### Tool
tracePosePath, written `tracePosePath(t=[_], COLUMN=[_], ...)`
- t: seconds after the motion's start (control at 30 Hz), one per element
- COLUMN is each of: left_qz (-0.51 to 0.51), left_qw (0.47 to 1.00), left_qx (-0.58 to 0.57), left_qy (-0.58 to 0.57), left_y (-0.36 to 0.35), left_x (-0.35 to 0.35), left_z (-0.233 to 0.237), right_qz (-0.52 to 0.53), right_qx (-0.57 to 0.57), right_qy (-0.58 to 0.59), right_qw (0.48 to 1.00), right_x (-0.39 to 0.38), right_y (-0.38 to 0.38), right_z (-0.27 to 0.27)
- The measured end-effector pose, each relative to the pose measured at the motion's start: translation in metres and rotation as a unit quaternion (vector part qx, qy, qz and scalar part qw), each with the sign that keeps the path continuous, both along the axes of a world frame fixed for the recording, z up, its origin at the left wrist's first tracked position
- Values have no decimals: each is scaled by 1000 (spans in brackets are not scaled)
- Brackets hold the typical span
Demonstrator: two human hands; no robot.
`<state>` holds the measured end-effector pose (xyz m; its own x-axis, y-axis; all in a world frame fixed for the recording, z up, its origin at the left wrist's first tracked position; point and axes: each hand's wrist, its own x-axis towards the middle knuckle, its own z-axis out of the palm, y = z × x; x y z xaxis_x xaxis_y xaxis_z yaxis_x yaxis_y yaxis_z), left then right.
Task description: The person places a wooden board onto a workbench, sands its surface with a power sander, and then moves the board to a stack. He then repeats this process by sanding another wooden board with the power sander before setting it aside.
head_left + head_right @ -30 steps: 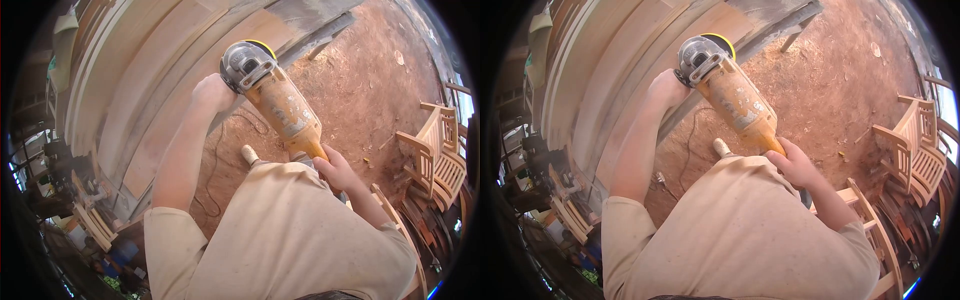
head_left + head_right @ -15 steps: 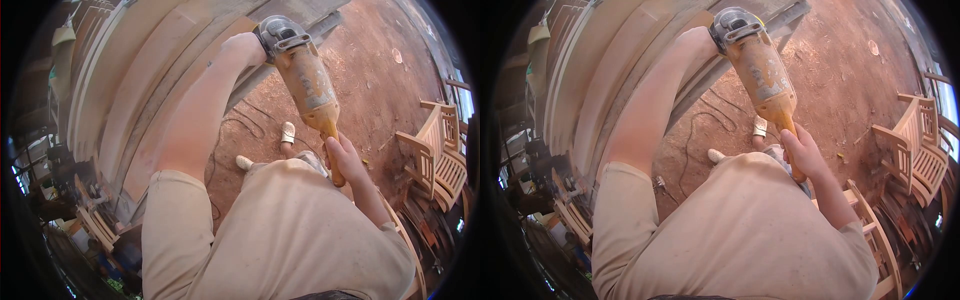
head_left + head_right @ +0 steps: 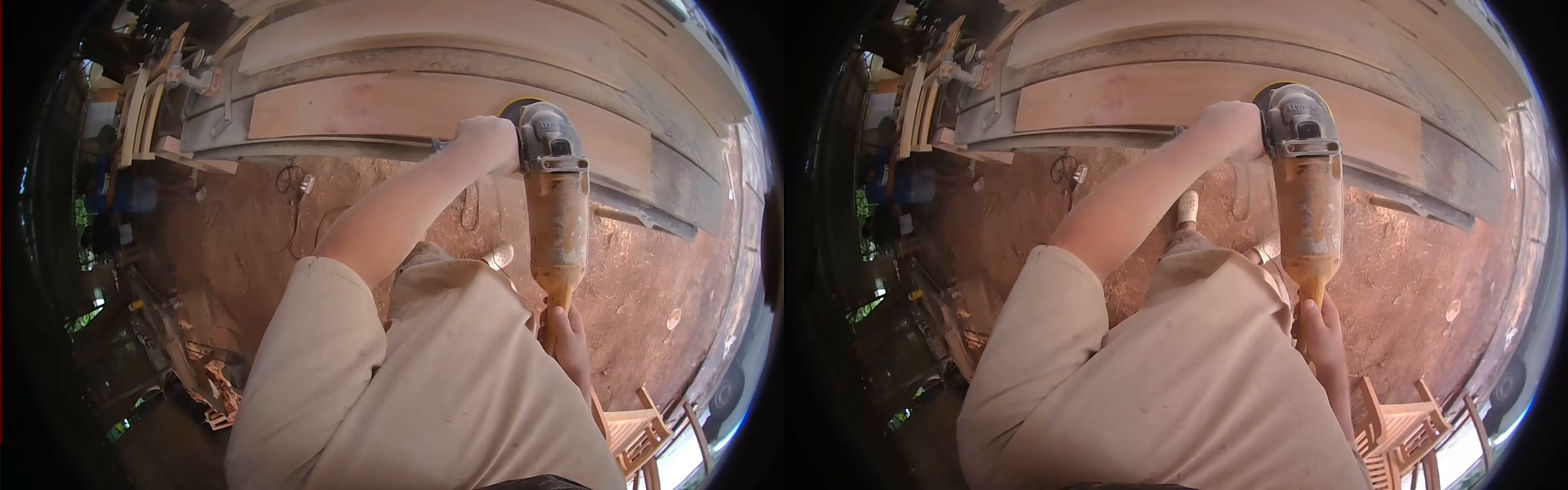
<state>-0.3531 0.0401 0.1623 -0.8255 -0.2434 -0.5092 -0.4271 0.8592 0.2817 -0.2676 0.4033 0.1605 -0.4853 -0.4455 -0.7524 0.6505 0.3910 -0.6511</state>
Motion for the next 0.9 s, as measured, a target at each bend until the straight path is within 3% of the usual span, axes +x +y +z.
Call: tracePosePath(t=[0.1,0.23,0.3,0.4,0.5,0.73,0.9], left_qz=[57,156,180,212,266,345,322], left_qw=[998,988,983,977,963,937,942], left_qx=[4,12,15,17,14,-22,-62], left_qy=[-3,-16,-34,-33,-33,-42,-68], left_y=[-49,-108,-133,-176,-214,-310,-373], left_x=[46,110,136,174,196,275,320], left_z=[-6,-12,-13,-16,-26,-26,-29], right_qz=[38,40,128,171,235,280,375], right_qx=[-68,-22,-58,-118,-120,-37,-41], right_qy=[-53,-70,-68,-81,-46,8,9], right_qw=[996,996,988,975,964,959,926], right_x=[0,10,5,4,-8,25,48], right_y=[-25,-111,-129,-163,-202,-328,-409], right_z=[-19,22,13,-16,-42,-29,-25])
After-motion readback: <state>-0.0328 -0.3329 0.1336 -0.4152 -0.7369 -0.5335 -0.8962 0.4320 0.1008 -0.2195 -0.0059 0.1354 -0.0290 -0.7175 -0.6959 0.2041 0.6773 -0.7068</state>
